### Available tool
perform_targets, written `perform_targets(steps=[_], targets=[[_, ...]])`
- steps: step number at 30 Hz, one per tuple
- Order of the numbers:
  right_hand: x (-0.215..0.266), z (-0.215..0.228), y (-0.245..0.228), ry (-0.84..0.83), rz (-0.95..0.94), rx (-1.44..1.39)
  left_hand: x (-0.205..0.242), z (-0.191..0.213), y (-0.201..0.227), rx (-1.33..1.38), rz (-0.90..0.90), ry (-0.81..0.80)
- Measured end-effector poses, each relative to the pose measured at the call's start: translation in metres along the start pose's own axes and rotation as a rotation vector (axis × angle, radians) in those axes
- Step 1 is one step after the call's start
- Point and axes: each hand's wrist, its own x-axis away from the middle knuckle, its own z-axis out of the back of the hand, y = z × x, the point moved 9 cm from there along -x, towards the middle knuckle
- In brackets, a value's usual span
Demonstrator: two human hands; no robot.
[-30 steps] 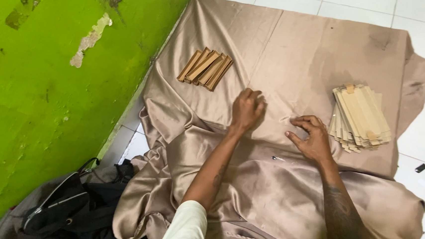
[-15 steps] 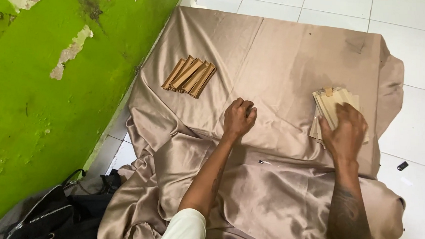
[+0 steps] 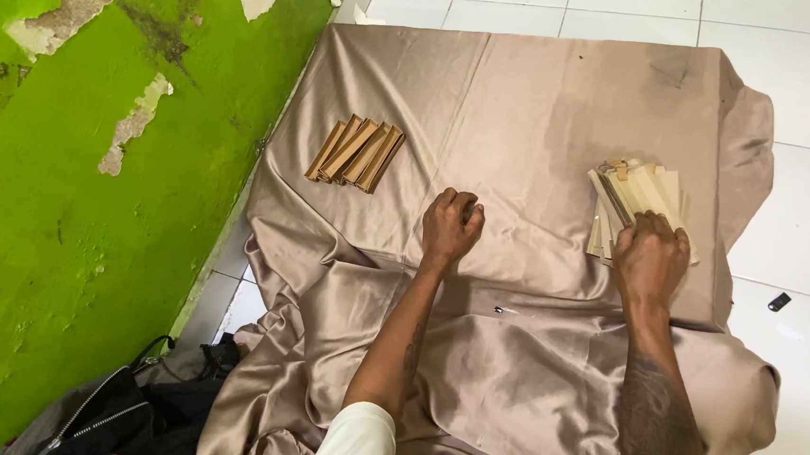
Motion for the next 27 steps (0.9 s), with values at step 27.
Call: perform_targets(steps=[27], targets=[[0.019,0.043,-0.171,-0.282,0.493,-0.583,-0.003,0.005,-0.001,0.221,0.059,-0.179]])
